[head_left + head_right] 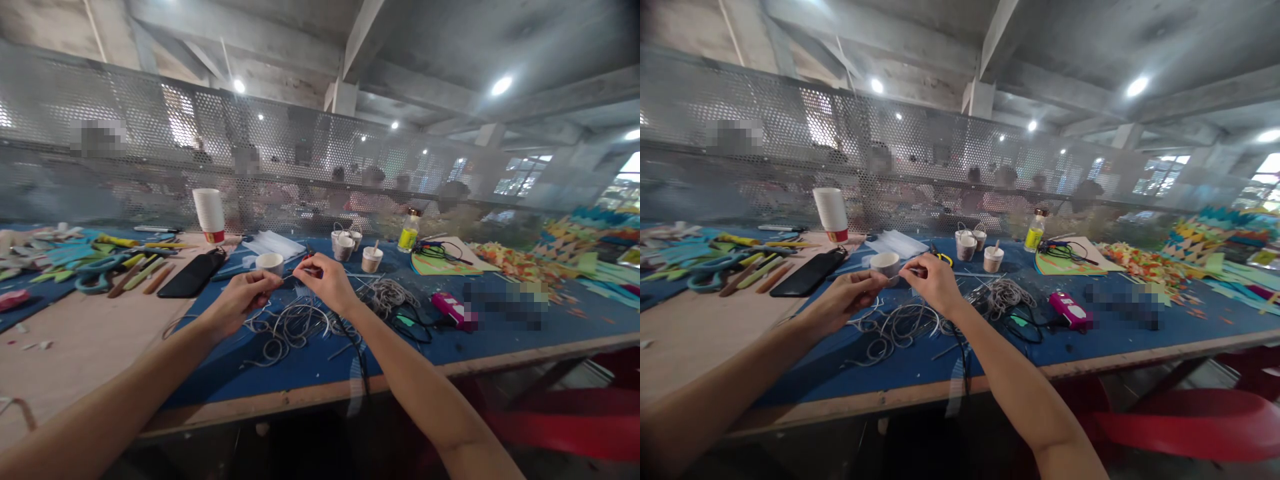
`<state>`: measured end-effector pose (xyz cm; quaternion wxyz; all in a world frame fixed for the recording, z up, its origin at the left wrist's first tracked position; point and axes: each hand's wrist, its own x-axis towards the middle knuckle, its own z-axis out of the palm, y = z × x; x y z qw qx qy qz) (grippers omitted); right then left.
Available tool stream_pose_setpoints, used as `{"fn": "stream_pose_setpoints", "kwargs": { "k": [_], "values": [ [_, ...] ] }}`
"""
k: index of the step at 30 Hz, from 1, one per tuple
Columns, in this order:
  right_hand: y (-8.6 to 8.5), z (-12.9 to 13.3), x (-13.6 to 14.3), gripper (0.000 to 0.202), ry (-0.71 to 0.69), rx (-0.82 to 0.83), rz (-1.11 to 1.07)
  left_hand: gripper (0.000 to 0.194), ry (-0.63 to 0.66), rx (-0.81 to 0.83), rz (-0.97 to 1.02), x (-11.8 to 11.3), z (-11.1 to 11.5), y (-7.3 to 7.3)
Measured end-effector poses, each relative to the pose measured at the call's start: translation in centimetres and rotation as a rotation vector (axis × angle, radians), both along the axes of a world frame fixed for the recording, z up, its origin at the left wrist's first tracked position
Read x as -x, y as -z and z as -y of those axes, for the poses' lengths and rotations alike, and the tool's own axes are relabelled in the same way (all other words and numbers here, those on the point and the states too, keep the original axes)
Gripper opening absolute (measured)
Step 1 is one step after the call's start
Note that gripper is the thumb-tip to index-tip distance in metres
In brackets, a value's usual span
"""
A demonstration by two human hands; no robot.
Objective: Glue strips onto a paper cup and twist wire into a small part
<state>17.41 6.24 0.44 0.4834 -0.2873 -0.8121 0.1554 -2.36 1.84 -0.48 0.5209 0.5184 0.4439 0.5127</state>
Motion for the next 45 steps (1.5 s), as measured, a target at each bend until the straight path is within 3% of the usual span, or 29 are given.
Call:
{"fn": "stream_pose_setpoints", "kwargs": {
  "k": [6, 13, 19, 26, 34, 40, 45],
  "values": [
    [-0.1, -0.1, 0.1, 0.015, -0.030, 0.064, -0.012, 0.022, 0.057, 0.020, 0.070, 0.3, -0.2, 0.2],
    [0.1, 0.2, 0.1, 0.012, -0.004, -0.067, 0.053, 0.022, 0.041, 0.058, 0.141, 0.1, -0.3, 0.2],
    [0.2, 0.4, 0.1, 0.009, 0.026, -0.208, 0.108, 0.022, -0.018, 0.021, 0.088, -0.1, -0.2, 0.3],
    [0.3, 0.3, 0.1, 0.010, 0.058, -0.242, 0.170, 0.022, -0.088, -0.059, -0.042, -0.4, 0.2, -0.1],
    [0.3, 0.1, 0.2, 0.010, -0.048, -0.033, 0.025, 0.020, -0.041, -0.085, -0.101, 0.1, -0.3, 0.4],
    [0.4, -0.9, 0.1, 0.023, -0.156, 0.304, -0.082, 0.021, -0.008, 0.002, -0.060, -0.1, 0.1, -0.1],
    [0.5, -1.0, 0.1, 0.024, -0.157, 0.316, -0.087, 0.023, 0.030, 0.011, 0.028, 0.2, -0.1, 0.1]
  ]
}}
